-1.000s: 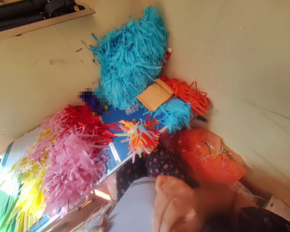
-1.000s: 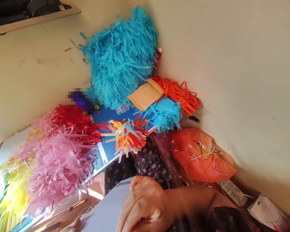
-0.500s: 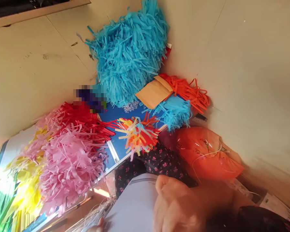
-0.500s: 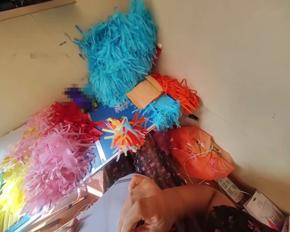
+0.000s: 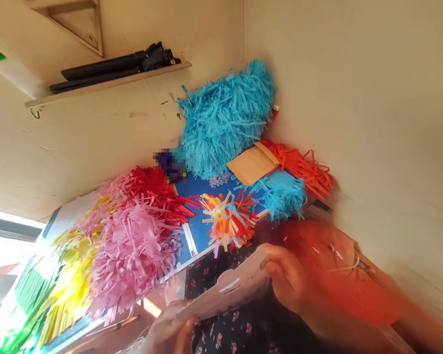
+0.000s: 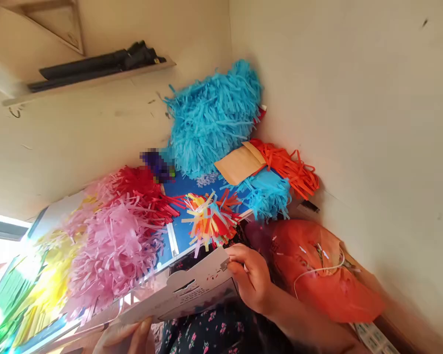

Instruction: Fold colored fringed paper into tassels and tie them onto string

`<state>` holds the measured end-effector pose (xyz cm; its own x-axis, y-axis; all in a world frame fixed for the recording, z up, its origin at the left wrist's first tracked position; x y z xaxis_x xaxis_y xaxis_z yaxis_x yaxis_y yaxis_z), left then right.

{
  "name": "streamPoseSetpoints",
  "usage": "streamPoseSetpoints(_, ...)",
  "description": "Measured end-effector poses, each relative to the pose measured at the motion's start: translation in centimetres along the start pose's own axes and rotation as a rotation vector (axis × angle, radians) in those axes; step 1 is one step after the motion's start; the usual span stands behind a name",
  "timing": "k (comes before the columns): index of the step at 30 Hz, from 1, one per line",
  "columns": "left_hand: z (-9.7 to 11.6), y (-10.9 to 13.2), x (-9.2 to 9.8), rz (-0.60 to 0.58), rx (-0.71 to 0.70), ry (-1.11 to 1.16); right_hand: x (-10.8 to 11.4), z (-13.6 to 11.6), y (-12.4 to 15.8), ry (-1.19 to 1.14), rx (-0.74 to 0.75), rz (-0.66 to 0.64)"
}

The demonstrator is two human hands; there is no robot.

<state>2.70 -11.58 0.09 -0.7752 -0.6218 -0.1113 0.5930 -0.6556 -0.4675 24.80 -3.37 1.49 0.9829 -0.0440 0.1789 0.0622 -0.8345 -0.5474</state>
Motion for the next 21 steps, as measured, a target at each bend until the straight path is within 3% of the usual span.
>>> streamPoseSetpoints(3, -0.6, -1.0, -1.7, 0.052, -0.11, 0.044, -2.2, 1.8, 0.7, -0.011, -0.031, 0.388)
streamPoseSetpoints(5, -1.1, -1.3, -2.4, 0.104, -0.18, 0.039, -3.4, 3.0, 0.8, -0.021, -0.091, 0.473)
streamPoseSetpoints(8, -2.1, -0.9, -2.7, 0.082, -0.195, -0.014, -4.5, 4.4, 0.9, -0.027, -0.234, 0.469)
streamPoseSetpoints(10, -2.7, -0.1, -2.7, 0.057, -0.115, -0.027, -4.7, 5.0, 1.0, -0.029, -0.325, 0.456)
streamPoseSetpoints(13, -3.2, 1.2, -2.7, 0.15, 0.029, 0.062, -4.5, 5.4, 1.3, -0.005, -0.398, 0.467)
streamPoseSetpoints(15, -3.3, 1.7, -2.7, 0.176, 0.044, 0.14, -4.5, 5.5, 1.5, 0.008, -0.407, 0.459)
streamPoseSetpoints(19, -3.2, 1.3, -1.7, 0.079, -0.045, 0.177, -5.0, 5.5, 2.0, -0.057, -0.358, 0.38)
streamPoseSetpoints(21, -3.2, 0.9, -1.1, 0.114, -0.01, 0.197, -5.5, 5.6, 2.4, -0.143, -0.331, 0.314)
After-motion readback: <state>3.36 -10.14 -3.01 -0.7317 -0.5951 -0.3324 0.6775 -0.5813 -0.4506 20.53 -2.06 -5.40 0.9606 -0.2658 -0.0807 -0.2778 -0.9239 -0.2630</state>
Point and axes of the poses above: each hand's wrist, its own y-axis away from the middle knuckle, its own x-axis out of the back of the hand, z = x × y, the point moved 1 cm from there along -y, towards the middle knuckle, and after that the axes turned 6 degrees about y, right-handed, at the moved point
